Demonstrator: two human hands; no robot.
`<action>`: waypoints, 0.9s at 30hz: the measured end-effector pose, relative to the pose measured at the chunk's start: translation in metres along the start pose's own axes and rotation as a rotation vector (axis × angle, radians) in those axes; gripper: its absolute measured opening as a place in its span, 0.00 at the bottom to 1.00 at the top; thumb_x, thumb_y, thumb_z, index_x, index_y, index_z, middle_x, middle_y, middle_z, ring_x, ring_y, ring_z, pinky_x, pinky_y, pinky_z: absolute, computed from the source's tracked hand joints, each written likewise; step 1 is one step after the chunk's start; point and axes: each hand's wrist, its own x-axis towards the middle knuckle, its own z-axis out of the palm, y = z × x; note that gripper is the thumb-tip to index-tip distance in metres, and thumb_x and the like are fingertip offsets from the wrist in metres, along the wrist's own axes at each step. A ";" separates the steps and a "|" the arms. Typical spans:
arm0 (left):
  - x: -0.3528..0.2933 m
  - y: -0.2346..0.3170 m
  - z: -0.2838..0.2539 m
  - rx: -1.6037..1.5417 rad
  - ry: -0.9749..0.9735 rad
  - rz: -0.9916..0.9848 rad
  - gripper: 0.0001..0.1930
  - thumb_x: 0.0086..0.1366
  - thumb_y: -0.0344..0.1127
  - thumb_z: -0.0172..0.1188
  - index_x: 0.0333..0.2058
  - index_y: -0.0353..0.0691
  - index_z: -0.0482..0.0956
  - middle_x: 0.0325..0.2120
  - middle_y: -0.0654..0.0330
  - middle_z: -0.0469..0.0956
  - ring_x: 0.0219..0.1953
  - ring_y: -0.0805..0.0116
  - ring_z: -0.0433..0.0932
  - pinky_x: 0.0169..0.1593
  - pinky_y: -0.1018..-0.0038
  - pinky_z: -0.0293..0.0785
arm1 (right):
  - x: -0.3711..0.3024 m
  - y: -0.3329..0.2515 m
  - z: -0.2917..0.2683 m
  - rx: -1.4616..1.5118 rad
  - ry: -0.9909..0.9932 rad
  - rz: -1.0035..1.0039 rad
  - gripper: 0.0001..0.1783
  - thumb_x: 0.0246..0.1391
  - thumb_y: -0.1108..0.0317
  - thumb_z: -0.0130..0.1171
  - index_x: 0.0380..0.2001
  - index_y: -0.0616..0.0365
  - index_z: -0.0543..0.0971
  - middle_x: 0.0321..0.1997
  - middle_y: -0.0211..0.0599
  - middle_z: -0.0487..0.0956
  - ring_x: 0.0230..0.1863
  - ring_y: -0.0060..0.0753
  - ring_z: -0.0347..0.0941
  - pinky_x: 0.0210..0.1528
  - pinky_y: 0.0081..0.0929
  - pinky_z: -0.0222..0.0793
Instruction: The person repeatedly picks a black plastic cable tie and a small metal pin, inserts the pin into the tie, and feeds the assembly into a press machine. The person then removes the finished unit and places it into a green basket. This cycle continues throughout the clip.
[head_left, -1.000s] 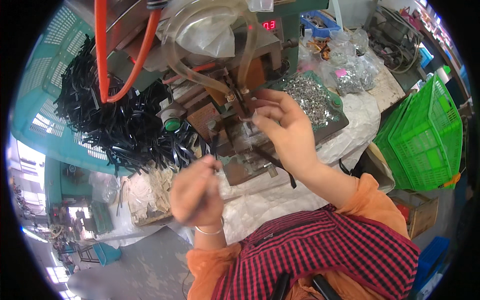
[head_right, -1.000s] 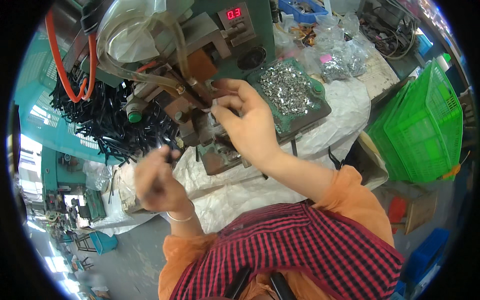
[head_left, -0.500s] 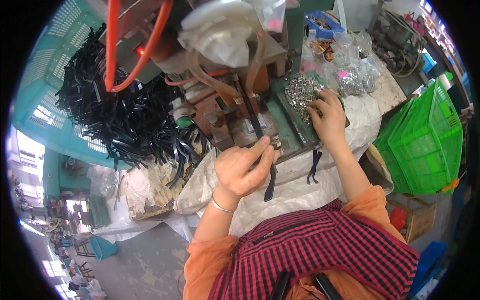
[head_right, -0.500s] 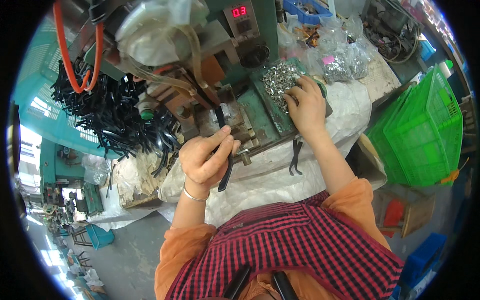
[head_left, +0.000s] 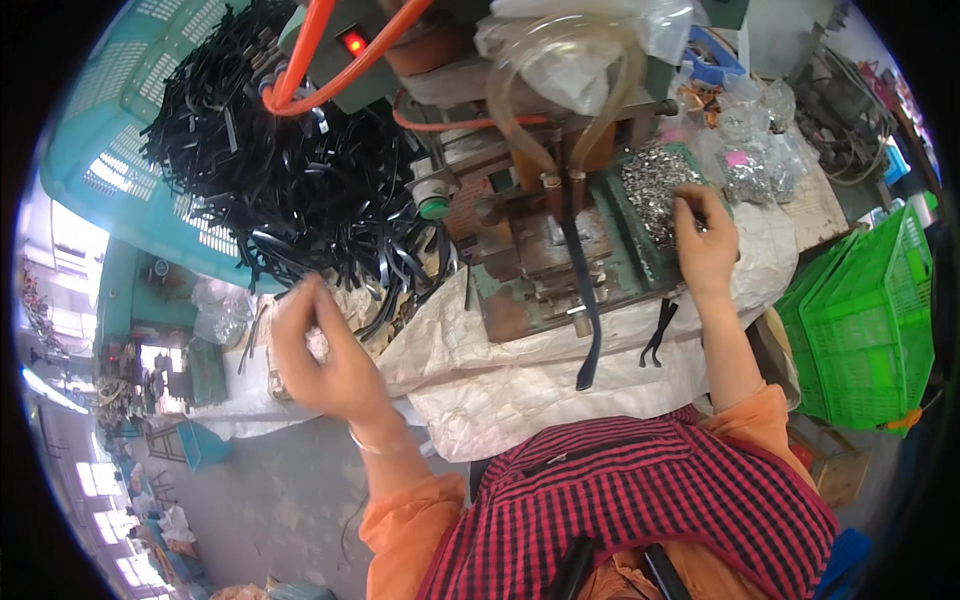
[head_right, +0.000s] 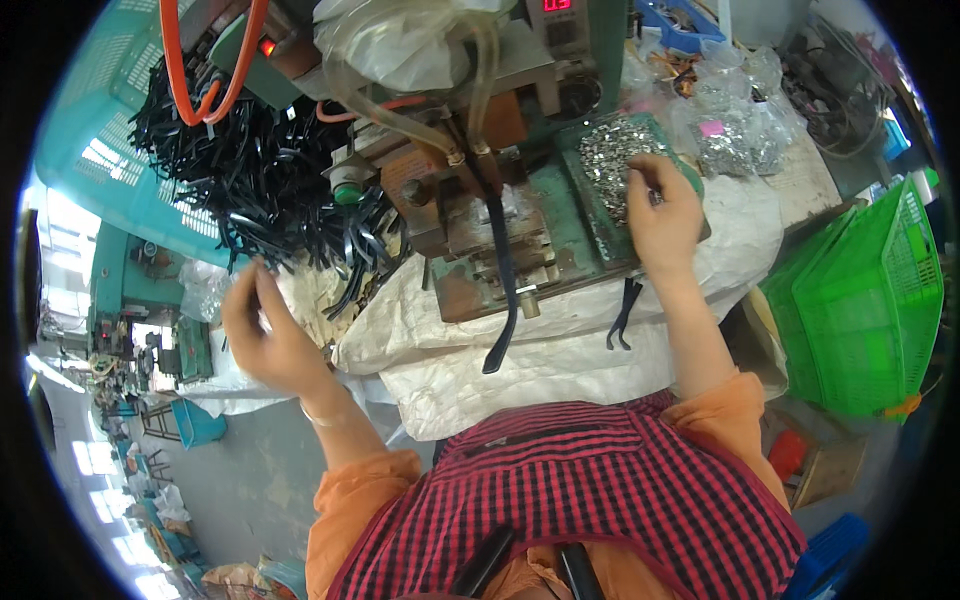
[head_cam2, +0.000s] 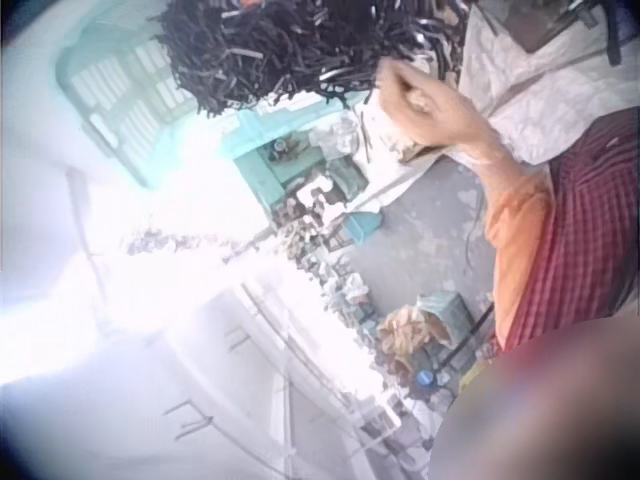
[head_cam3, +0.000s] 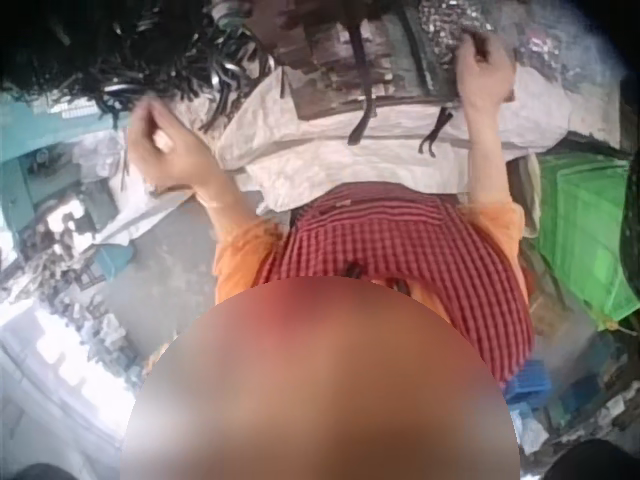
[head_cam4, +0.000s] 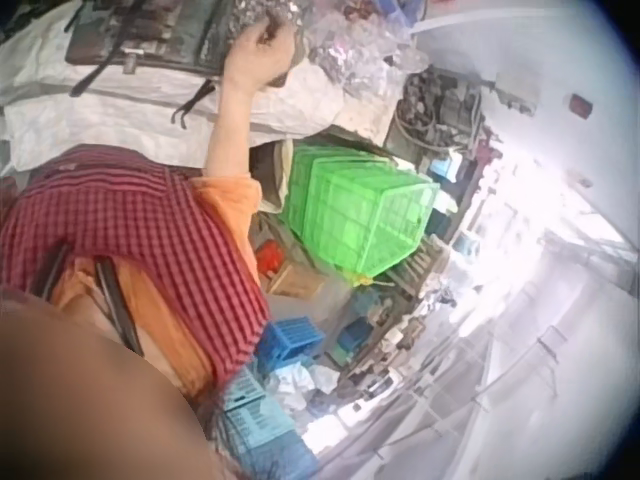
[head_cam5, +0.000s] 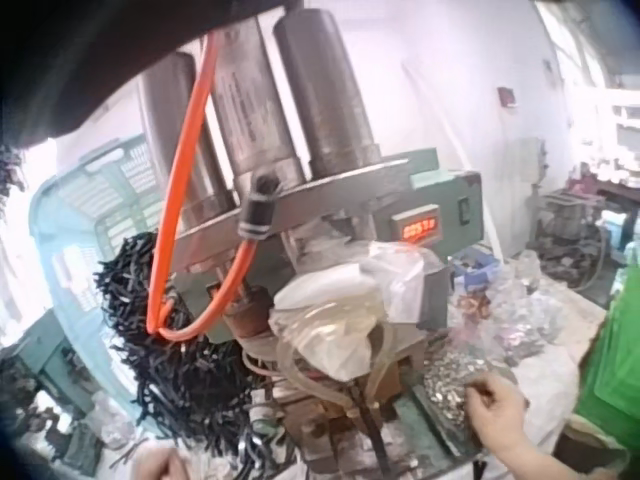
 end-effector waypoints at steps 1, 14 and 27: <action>0.014 -0.019 0.015 0.055 -0.020 0.058 0.06 0.65 0.19 0.63 0.40 0.33 0.84 0.37 0.56 0.84 0.36 0.67 0.80 0.40 0.75 0.75 | 0.002 -0.006 0.005 0.089 0.061 -0.001 0.08 0.58 0.73 0.62 0.41 0.60 0.82 0.36 0.37 0.84 0.37 0.29 0.81 0.43 0.27 0.74; -0.016 -0.161 0.083 0.261 -0.333 -0.236 0.10 0.57 0.38 0.74 0.28 0.37 0.88 0.29 0.55 0.80 0.32 0.58 0.78 0.39 0.64 0.74 | -0.036 0.010 -0.054 -0.007 0.112 0.065 0.09 0.54 0.77 0.64 0.39 0.60 0.85 0.40 0.40 0.84 0.40 0.36 0.80 0.47 0.29 0.74; -0.078 -0.065 0.092 -0.598 -0.276 -0.692 0.05 0.70 0.27 0.63 0.40 0.34 0.75 0.38 0.61 0.79 0.35 0.77 0.78 0.35 0.80 0.78 | -0.012 -0.102 0.042 0.555 -0.131 0.024 0.16 0.52 0.78 0.66 0.46 0.64 0.79 0.44 0.38 0.82 0.44 0.29 0.80 0.51 0.26 0.74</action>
